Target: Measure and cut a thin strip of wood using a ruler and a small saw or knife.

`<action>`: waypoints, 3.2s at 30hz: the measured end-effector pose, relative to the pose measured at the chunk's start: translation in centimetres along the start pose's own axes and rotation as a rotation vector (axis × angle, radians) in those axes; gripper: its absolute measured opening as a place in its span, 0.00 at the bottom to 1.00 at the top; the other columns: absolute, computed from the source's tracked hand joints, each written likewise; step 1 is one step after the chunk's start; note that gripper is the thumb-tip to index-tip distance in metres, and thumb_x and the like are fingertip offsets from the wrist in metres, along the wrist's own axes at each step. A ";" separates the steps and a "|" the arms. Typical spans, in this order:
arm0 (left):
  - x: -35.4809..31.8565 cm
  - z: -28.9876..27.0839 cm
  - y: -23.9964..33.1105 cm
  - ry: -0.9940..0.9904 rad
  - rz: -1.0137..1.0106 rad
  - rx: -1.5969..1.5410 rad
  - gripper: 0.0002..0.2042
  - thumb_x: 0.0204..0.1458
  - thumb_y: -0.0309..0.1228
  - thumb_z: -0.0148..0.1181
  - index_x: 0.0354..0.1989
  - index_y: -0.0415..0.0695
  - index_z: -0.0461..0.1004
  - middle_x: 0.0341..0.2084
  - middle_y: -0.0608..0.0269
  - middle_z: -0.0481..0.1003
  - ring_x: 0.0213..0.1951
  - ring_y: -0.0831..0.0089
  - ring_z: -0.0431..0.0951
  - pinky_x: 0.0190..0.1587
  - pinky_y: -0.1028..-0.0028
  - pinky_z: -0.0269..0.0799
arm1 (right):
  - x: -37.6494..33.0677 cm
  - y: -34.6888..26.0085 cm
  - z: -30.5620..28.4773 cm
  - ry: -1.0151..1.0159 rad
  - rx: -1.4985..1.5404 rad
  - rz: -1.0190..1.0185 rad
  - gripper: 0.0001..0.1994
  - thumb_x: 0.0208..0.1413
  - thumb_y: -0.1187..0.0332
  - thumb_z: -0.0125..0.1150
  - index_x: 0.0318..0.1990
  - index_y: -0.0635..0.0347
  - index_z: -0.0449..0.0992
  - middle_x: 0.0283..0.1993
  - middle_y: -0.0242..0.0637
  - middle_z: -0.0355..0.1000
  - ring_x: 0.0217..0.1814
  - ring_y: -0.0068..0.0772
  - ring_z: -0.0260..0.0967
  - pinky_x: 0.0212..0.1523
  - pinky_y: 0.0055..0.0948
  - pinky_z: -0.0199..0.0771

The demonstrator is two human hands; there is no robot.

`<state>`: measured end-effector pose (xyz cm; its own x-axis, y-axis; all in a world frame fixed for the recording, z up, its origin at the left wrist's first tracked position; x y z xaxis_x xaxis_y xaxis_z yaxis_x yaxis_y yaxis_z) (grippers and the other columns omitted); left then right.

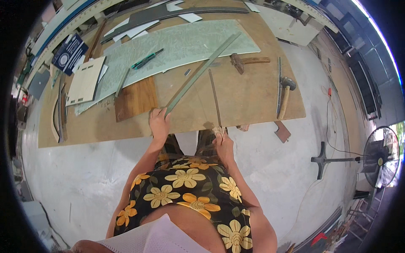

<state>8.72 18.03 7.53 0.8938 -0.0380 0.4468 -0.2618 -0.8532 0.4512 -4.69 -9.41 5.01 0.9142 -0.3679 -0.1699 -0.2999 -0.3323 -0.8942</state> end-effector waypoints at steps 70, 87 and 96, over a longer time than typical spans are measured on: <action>-2.7 1.8 1.5 -0.252 0.203 -0.268 0.16 0.44 0.25 0.66 0.44 0.41 0.79 0.39 0.56 0.75 0.46 0.55 0.73 0.48 0.59 0.68 | 0.0 0.8 5.2 -0.150 -0.414 -0.214 0.16 0.66 0.66 0.47 0.49 0.73 0.69 0.30 0.64 0.72 0.32 0.68 0.71 0.32 0.53 0.72; -0.8 5.7 5.1 -0.201 0.088 -0.204 0.18 0.44 0.30 0.69 0.46 0.43 0.80 0.41 0.57 0.75 0.46 0.55 0.73 0.47 0.58 0.69 | 1.1 1.2 6.1 -0.153 -0.524 -0.150 0.19 0.64 0.64 0.49 0.53 0.73 0.69 0.27 0.65 0.73 0.31 0.67 0.73 0.31 0.56 0.73; -0.8 6.3 4.4 -0.155 0.083 -0.223 0.12 0.45 0.30 0.67 0.40 0.44 0.82 0.35 0.60 0.76 0.42 0.56 0.74 0.45 0.59 0.69 | 1.2 1.7 6.3 -0.172 -0.494 -0.138 0.20 0.62 0.65 0.50 0.54 0.74 0.69 0.29 0.65 0.73 0.33 0.67 0.74 0.34 0.56 0.74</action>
<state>9.16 10.97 4.29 0.9065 -0.1971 0.3734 -0.3950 -0.7088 0.5845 -2.38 -4.90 0.68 0.9732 -0.1581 -0.1669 -0.2282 -0.7515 -0.6190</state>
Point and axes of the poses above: each hand's wrist, its own x-axis towards the middle knuckle, its own z-axis out of the palm, y = z × x, the point moved 9 cm from there along x, towards the middle knuckle
